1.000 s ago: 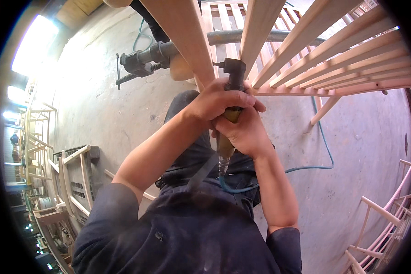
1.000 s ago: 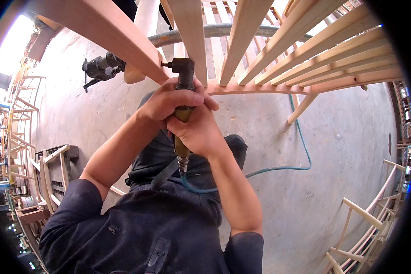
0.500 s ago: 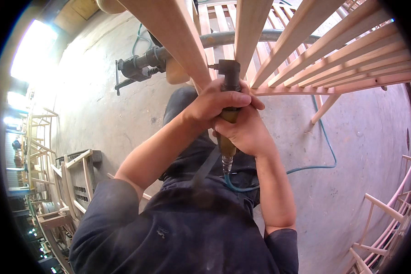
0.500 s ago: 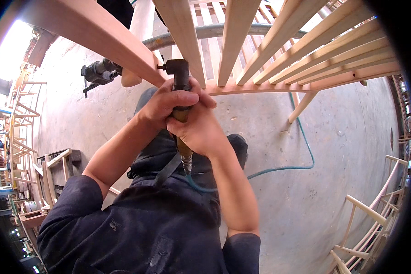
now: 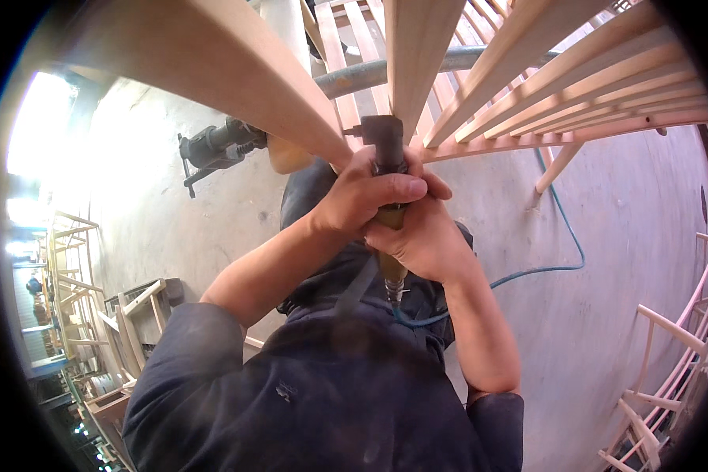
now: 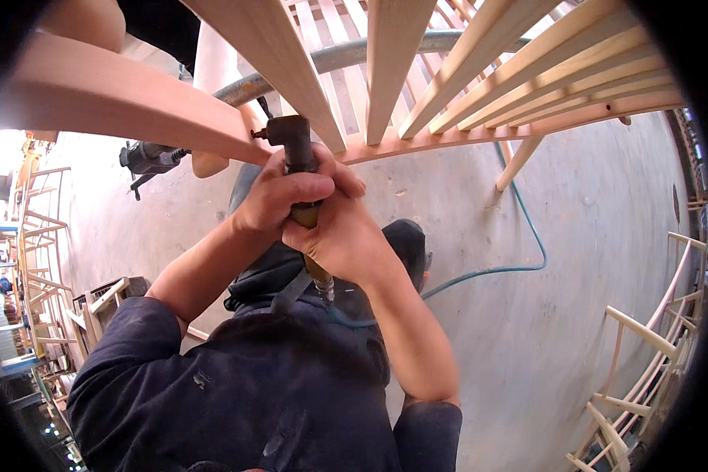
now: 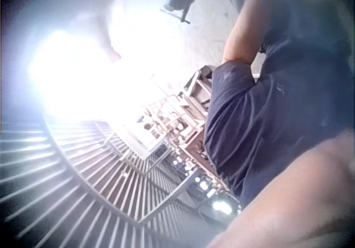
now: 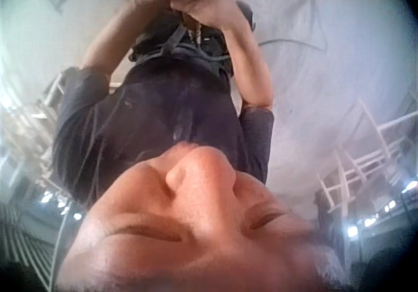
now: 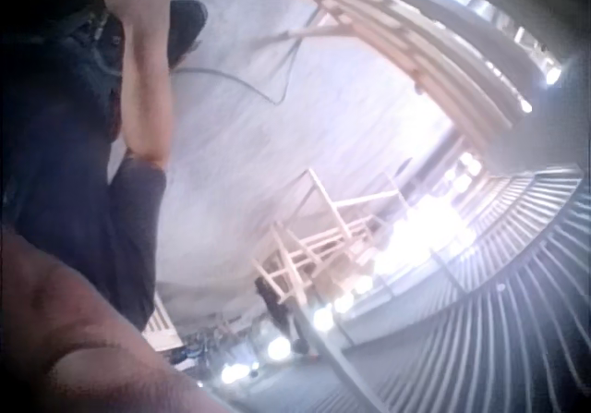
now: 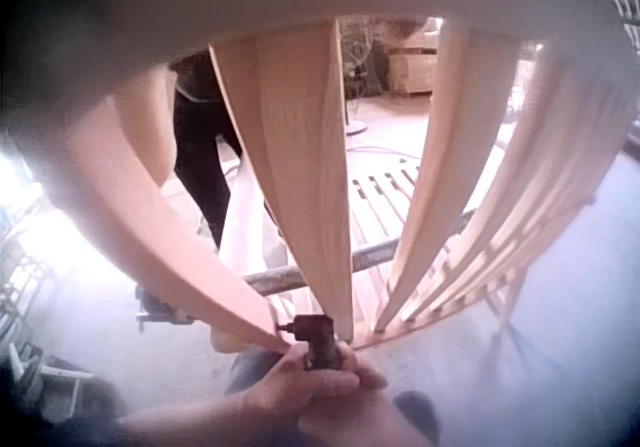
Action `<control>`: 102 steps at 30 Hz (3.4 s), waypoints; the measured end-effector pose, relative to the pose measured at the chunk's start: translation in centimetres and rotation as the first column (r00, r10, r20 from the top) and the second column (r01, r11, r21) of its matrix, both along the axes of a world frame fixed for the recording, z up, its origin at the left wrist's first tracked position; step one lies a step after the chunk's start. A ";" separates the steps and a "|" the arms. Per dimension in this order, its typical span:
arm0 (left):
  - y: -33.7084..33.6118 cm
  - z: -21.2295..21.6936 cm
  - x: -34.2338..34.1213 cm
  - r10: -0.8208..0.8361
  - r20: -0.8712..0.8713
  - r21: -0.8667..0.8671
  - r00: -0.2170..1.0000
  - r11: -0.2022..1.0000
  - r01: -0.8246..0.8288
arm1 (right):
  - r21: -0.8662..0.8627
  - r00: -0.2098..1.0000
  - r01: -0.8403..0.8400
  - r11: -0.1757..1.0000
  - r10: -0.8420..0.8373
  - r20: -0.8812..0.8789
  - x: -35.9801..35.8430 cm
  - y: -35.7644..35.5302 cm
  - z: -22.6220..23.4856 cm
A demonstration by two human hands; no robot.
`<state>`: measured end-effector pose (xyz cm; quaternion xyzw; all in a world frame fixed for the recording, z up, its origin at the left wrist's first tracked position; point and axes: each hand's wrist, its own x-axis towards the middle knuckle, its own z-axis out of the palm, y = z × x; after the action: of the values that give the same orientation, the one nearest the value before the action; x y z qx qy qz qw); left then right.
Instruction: The person assembles wooden chairs by inserting screws into pre-drilled holes and using a pneumatic drill to fasten them. They handle the chair frame, align parts, and secure joints with screws and a drill, working on multiple chairs in a workshop.
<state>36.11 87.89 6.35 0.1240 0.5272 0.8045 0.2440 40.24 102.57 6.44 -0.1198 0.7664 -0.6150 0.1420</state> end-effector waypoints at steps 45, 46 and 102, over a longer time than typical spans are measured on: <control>-0.5 -1.5 -1.8 -0.123 -0.171 0.070 0.978 0.988 0.137 | 0.015 0.988 0.068 0.998 -0.070 0.141 0.5 -0.5 -0.2; -0.5 -1.7 -1.9 -0.126 -0.176 0.084 0.976 0.986 0.142 | 0.012 0.987 0.054 0.998 -0.055 0.151 0.5 -0.6 -0.4; -15.7 6.7 1.8 -0.703 -0.203 -0.750 0.681 0.559 0.354 | -0.225 0.950 -0.029 0.974 0.097 0.298 -0.9 1.2 -1.8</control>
<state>37.92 72.16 13.05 0.3843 0.7508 0.3895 0.3699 39.36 103.80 4.64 -0.0623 0.6588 -0.7014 0.2650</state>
